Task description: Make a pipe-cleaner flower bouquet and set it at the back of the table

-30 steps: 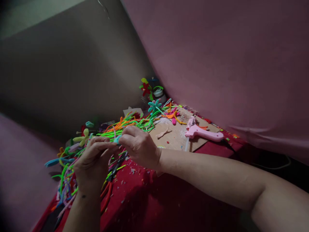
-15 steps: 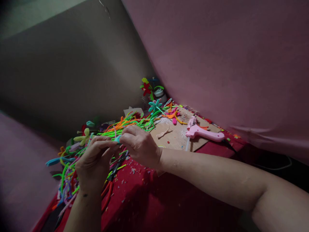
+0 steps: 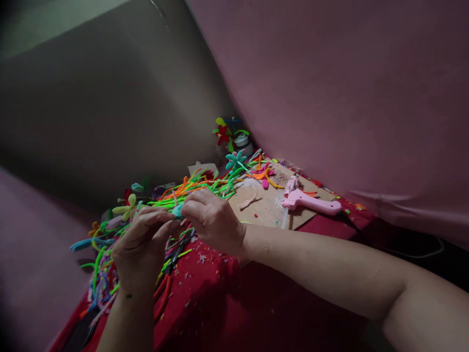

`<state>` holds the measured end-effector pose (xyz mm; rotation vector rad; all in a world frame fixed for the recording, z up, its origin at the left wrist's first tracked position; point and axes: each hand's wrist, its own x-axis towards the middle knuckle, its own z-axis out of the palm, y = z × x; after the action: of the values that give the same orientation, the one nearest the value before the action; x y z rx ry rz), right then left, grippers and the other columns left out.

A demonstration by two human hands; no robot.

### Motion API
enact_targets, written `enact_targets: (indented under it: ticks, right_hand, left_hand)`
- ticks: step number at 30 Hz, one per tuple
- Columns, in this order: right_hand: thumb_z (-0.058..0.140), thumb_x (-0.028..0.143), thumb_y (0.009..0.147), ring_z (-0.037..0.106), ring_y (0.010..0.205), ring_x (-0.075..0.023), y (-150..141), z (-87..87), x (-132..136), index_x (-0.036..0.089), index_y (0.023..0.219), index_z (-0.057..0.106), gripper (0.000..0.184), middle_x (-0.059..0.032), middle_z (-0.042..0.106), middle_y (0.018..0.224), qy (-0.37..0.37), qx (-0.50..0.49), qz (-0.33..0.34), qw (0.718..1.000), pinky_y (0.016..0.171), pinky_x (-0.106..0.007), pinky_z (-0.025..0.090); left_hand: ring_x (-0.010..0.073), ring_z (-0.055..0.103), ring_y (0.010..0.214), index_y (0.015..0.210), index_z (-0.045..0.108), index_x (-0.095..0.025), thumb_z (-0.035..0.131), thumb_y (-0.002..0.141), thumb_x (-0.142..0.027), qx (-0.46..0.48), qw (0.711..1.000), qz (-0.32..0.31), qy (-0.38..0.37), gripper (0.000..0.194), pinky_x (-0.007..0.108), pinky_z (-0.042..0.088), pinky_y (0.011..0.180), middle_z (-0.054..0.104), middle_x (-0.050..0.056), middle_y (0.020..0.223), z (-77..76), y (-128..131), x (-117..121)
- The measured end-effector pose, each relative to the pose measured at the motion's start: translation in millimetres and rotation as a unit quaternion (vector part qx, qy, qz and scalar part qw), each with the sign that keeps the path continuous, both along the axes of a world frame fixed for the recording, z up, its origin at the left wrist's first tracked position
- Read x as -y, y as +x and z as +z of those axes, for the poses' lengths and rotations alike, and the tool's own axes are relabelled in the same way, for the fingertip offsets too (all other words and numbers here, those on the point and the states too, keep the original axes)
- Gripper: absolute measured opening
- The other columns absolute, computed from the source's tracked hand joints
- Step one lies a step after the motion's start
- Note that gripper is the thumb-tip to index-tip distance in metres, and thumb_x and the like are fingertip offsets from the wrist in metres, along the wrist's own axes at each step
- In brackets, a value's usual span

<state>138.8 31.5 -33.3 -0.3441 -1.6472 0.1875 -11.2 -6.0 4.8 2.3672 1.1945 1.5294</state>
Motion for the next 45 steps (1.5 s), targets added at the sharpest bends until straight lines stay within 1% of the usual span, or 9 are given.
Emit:
enact_targets:
  ticks: [8, 13, 17, 25, 29, 32, 37, 43, 45]
  right_hand:
    - [0.044, 0.014, 0.088, 0.051, 0.079, -0.0144, -0.7, 2.0, 0.7, 0.016, 0.076, 0.054, 0.016, -0.0050, 0.057, 0.079, -0.024, -0.024, 0.021, 0.999, 0.073, -0.030, 0.046]
    - [0.047, 0.012, 0.085, 0.051, 0.078, -0.0134, -0.9, 4.6, 2.5, 0.017, 0.076, 0.054, 0.013, -0.0030, 0.055, 0.078, -0.071, -0.071, 0.057, 0.993, 0.072, -0.029, 0.046]
    - [0.051, 0.010, 0.081, 0.052, 0.077, -0.0120, 1.3, 11.2, 3.4, 0.018, 0.074, 0.055, 0.010, -0.0013, 0.054, 0.078, -0.119, -0.133, 0.099, 0.979, 0.071, -0.028, 0.046]
    - [0.063, 0.015, 0.070, 0.051, 0.057, -0.0074, 8.4, 28.0, -4.6, 0.017, 0.069, 0.055, 0.009, 0.0034, 0.055, 0.067, -0.309, -0.291, 0.263, 0.866, 0.052, -0.022, 0.045]
    - [0.066, 0.016, 0.067, 0.051, 0.052, -0.0066, 11.8, 29.9, -11.6, 0.016, 0.068, 0.055, 0.011, 0.0047, 0.056, 0.062, -0.346, -0.324, 0.289, 0.832, 0.049, -0.021, 0.044]
    - [0.069, 0.019, 0.065, 0.053, 0.050, -0.0071, 12.7, 29.1, -14.4, 0.016, 0.069, 0.056, 0.014, 0.0051, 0.057, 0.061, -0.359, -0.336, 0.309, 0.814, 0.047, -0.021, 0.045]
    - [0.071, 0.018, 0.064, 0.054, 0.049, -0.0065, 13.0, 28.0, -19.8, 0.016, 0.068, 0.056, 0.016, 0.0051, 0.058, 0.061, -0.357, -0.352, 0.322, 0.803, 0.047, -0.020, 0.045]
    - [0.060, 0.009, 0.071, 0.060, 0.050, -0.0091, 18.4, 29.0, -28.1, 0.016, 0.081, 0.050, 0.016, 0.0041, 0.059, 0.061, -0.426, -0.419, 0.357, 0.718, 0.051, -0.022, 0.051]
    - [0.057, 0.007, 0.072, 0.059, 0.047, -0.0104, 20.4, 28.5, -30.1, 0.017, 0.083, 0.047, 0.018, 0.0035, 0.059, 0.061, -0.445, -0.420, 0.353, 0.708, 0.049, -0.023, 0.050]
  left_hand:
    - [0.0102, 0.055, 0.070, 0.087, 0.062, -0.021, 0.068, 0.070, -0.010, 0.065, 0.997, -0.008, -0.029, 0.021, 0.020, 0.049, 0.059, 0.053, -0.001, 0.078, -3.2, 3.6, 0.0]
    - [0.0082, 0.054, 0.065, 0.104, 0.057, -0.026, 0.070, 0.068, -0.011, 0.140, 0.989, -0.018, -0.041, 0.041, 0.019, 0.049, 0.056, 0.051, -0.002, 0.082, 0.0, 4.5, 1.6]
    - [0.0077, 0.054, 0.064, 0.104, 0.054, -0.025, 0.072, 0.066, -0.015, 0.180, 0.980, -0.010, -0.084, 0.043, 0.020, 0.049, 0.059, 0.051, -0.002, 0.082, 0.6, 2.0, -4.2]
    - [0.0176, 0.059, 0.090, 0.107, 0.056, -0.020, 0.063, 0.075, -0.031, 0.001, 0.980, 0.077, -0.181, 0.034, 0.030, 0.049, 0.077, 0.059, 0.006, 0.101, -8.4, -12.0, -21.9]
    - [0.0204, 0.057, 0.096, 0.106, 0.058, -0.019, 0.059, 0.077, -0.031, -0.067, 0.976, 0.091, -0.188, 0.032, 0.035, 0.047, 0.082, 0.059, 0.008, 0.104, -12.1, -13.6, -26.5]
    - [0.0201, 0.057, 0.090, 0.091, 0.065, -0.018, 0.055, 0.079, -0.033, -0.107, 0.968, 0.092, -0.206, 0.022, 0.034, 0.046, 0.080, 0.061, 0.006, 0.092, -15.9, -12.7, -30.2]
    - [0.0171, 0.057, 0.076, 0.075, 0.064, -0.019, 0.053, 0.079, -0.032, -0.104, 0.969, 0.076, -0.211, 0.018, 0.029, 0.045, 0.074, 0.061, 0.003, 0.076, -22.0, -11.5, -32.1]
    - [0.0133, 0.053, 0.064, 0.075, 0.064, -0.019, 0.059, 0.074, -0.032, -0.045, 0.971, 0.099, -0.211, 0.014, 0.023, 0.042, 0.059, 0.061, 0.000, 0.068, -22.4, -10.2, -29.0]
    - [0.0127, 0.052, 0.061, 0.074, 0.065, -0.019, 0.060, 0.073, -0.032, -0.039, 0.971, 0.102, -0.214, 0.013, 0.022, 0.041, 0.056, 0.061, -0.001, 0.066, -22.6, -10.5, -28.9]
